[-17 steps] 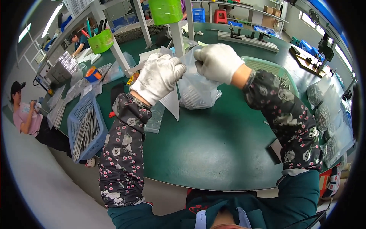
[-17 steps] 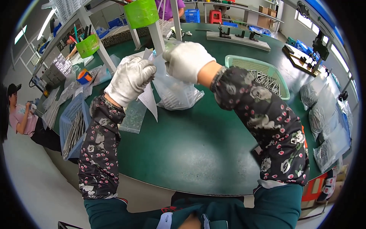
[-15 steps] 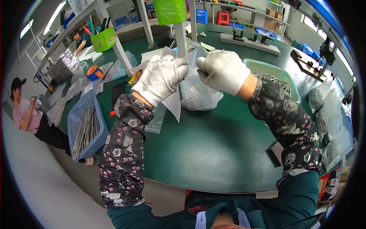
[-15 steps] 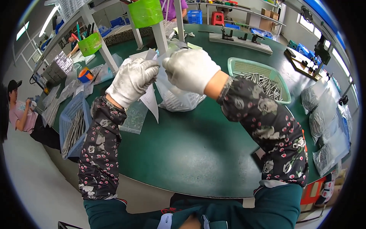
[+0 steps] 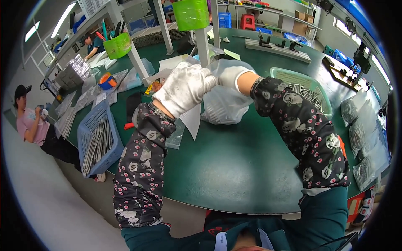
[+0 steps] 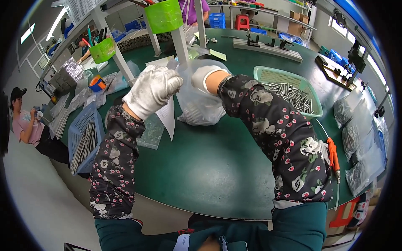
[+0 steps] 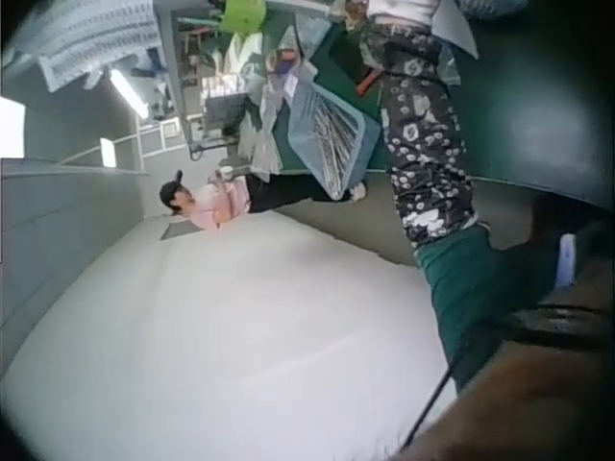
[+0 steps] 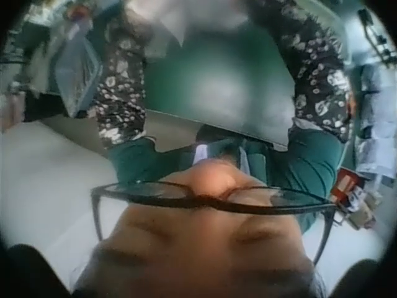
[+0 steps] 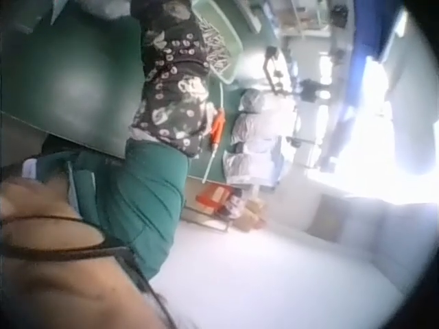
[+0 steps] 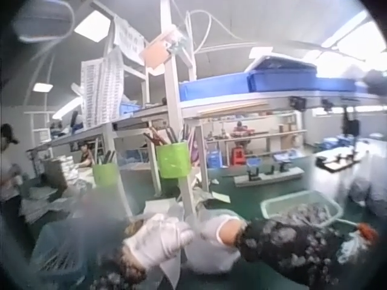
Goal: Arranging and aligning small metal pins into a circular bundle or holder on a workbench.
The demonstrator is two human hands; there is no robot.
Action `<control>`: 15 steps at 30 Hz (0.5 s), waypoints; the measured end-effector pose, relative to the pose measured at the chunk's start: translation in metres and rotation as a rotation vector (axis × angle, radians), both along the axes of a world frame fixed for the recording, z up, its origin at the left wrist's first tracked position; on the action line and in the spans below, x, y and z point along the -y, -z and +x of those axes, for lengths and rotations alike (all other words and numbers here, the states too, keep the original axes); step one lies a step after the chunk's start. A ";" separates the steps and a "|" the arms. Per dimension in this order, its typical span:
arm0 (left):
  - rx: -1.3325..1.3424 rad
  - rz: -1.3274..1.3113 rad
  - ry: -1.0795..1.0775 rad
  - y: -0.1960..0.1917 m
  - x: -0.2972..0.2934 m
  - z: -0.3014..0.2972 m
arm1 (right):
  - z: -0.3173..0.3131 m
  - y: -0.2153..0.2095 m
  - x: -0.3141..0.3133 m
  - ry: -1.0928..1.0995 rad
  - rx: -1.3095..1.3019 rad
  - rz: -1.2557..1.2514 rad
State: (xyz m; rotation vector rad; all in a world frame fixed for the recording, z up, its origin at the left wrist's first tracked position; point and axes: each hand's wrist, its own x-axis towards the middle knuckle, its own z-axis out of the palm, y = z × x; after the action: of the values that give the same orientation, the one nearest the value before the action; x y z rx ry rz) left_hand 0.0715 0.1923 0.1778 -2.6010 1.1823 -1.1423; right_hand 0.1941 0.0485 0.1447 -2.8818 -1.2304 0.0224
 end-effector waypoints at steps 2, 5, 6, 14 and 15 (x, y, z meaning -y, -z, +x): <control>0.016 -0.002 -0.005 0.001 -0.003 0.003 | -0.025 -0.028 -0.004 0.025 -0.095 0.054; 0.039 -0.023 0.023 -0.001 0.003 0.008 | -0.010 -0.020 -0.002 0.067 -0.198 0.168; 0.034 -0.007 0.001 -0.002 0.002 0.008 | -0.011 -0.020 -0.001 0.022 -0.248 0.156; 0.015 0.026 -0.066 -0.004 -0.011 0.006 | -0.019 -0.061 0.066 -0.292 -0.529 0.306; 0.053 0.044 -0.099 -0.005 -0.009 0.007 | -0.033 -0.063 0.077 -0.360 -0.278 0.186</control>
State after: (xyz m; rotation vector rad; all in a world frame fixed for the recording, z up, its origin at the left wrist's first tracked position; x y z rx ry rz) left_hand 0.0788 0.2014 0.1827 -2.5490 1.0439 -1.1453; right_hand 0.1616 -0.0281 0.2078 -2.3699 -1.5729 0.2829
